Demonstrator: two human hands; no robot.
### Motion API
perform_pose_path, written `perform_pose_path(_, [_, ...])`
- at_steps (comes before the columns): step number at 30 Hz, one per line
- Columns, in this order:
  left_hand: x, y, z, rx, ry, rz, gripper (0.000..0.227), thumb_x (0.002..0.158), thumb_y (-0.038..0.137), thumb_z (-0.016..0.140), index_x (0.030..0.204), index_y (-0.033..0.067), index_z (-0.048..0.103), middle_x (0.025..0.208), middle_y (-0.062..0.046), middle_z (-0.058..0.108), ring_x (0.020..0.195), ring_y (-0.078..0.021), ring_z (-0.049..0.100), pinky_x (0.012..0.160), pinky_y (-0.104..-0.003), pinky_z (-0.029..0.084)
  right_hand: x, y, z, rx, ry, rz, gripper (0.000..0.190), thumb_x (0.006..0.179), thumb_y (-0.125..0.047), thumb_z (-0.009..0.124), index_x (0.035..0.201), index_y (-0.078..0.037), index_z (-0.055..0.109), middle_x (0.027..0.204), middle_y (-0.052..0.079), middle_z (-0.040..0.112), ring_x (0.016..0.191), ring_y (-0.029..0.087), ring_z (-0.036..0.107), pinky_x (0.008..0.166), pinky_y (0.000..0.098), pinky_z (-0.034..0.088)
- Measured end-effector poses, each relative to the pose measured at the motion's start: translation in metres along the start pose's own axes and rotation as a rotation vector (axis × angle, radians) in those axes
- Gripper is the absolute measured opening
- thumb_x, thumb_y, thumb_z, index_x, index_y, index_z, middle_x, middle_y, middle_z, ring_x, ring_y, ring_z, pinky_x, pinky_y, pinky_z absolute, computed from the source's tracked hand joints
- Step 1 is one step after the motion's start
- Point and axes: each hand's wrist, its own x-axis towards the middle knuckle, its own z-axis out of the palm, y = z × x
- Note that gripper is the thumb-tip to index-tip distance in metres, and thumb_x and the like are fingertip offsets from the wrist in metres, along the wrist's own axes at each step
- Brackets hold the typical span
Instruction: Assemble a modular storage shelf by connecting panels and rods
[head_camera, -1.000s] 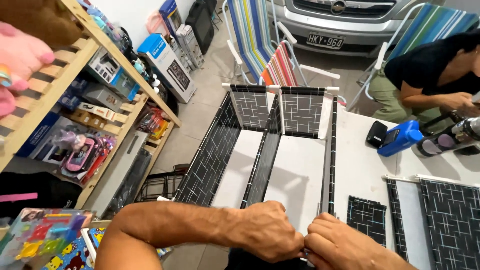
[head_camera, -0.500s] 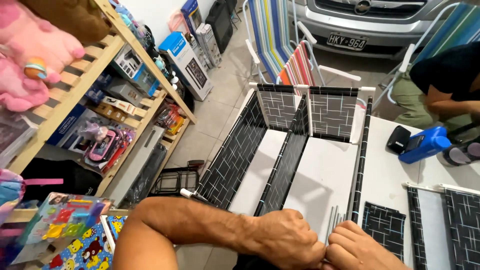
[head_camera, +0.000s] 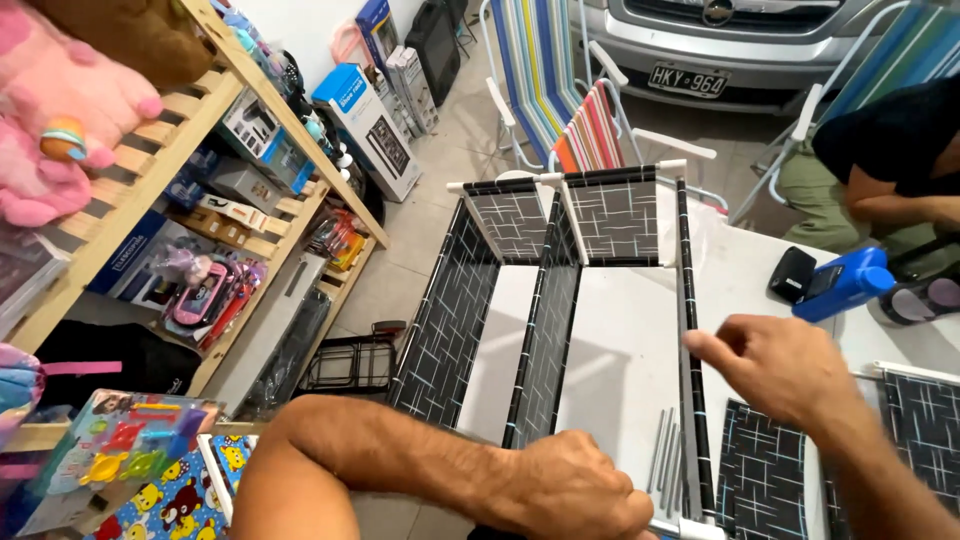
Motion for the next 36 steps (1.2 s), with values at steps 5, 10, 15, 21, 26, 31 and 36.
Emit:
perform_pose_path(5, [0.007,-0.001,-0.023,0.005,-0.226,-0.046,0.037,0.101,0.040,0.038,0.101,0.0075,0.058,0.082,-0.010,0.077,0.077,-0.0361,0.075,0.060,-0.053,0.053,0.024,-0.012,0.042,0.671,-0.012,-0.164,0.037,0.088,-0.027,0.062,0.059,-0.011,0.045,0.056,0.001,0.048,0.055,0.015,0.045,0.055,0.0361,0.035])
perform_pose_path(10, [0.005,-0.137,-0.128,0.534,0.795,-0.307,0.036,0.092,0.048,0.069,0.102,0.0146,0.062,0.093,-0.008,0.065,0.082,-0.0276,0.065,0.073,-0.042,0.051,-0.003,-0.020,0.055,0.684,0.192,-0.357,0.037,0.088,-0.032,0.067,0.059,-0.011,0.057,0.050,0.004,0.057,0.053,0.019,0.056,0.055,0.0394,0.044])
perform_pose_path(15, [-0.001,-0.217,-0.162,0.381,0.671,-0.662,0.024,0.100,0.029,0.070,0.107,0.0105,0.057,0.088,-0.010,0.072,0.072,-0.0304,0.069,0.071,-0.054,0.057,-0.007,-0.015,0.078,0.614,0.371,-0.608,0.039,0.092,-0.029,0.061,0.064,-0.010,0.042,0.056,0.002,0.044,0.051,0.021,0.044,0.053,0.0396,0.035])
perform_pose_path(21, [-0.021,-0.137,-0.165,0.808,0.728,-0.146,0.002,0.095,0.013,0.060,0.094,0.0136,0.062,0.087,-0.007,0.056,0.070,-0.0267,0.059,0.046,-0.042,0.047,-0.022,-0.012,0.049,0.586,0.453,-0.496,0.027,0.081,-0.041,0.077,0.083,-0.017,0.065,0.076,-0.004,0.069,0.066,0.017,0.064,0.065,0.0340,0.051])
perform_pose_path(26, [-0.024,-0.052,-0.134,1.079,0.612,0.098,0.008,0.101,0.014,0.053,0.095,0.0164,0.057,0.072,0.001,0.048,0.056,-0.0167,0.044,0.050,-0.032,0.030,-0.057,-0.039,-0.014,0.341,1.120,-0.948,0.056,0.099,-0.056,0.053,0.121,-0.005,0.055,0.131,0.021,0.058,0.125,0.041,0.058,0.111,0.0565,0.051])
perform_pose_path(31, [-0.039,-0.020,-0.127,1.108,0.601,0.188,0.036,0.108,0.017,0.042,0.073,0.0201,0.050,0.065,0.003,0.037,0.051,-0.0148,0.035,0.048,-0.031,0.024,-0.080,-0.065,-0.041,0.193,0.984,-1.127,0.041,0.109,-0.035,0.045,0.089,-0.003,0.060,0.085,0.011,0.056,0.079,0.029,0.059,0.105,0.0498,0.048])
perform_pose_path(36, [-0.043,-0.011,-0.116,1.085,0.556,0.267,0.041,0.102,0.009,0.037,0.064,0.0237,0.040,0.060,0.003,0.032,0.047,-0.0121,0.029,0.045,-0.030,0.021,-0.091,-0.067,-0.034,0.244,0.950,-1.248,0.044,0.109,-0.026,0.045,0.069,-0.007,0.043,0.066,0.007,0.041,0.057,0.025,0.040,0.088,0.0438,0.057])
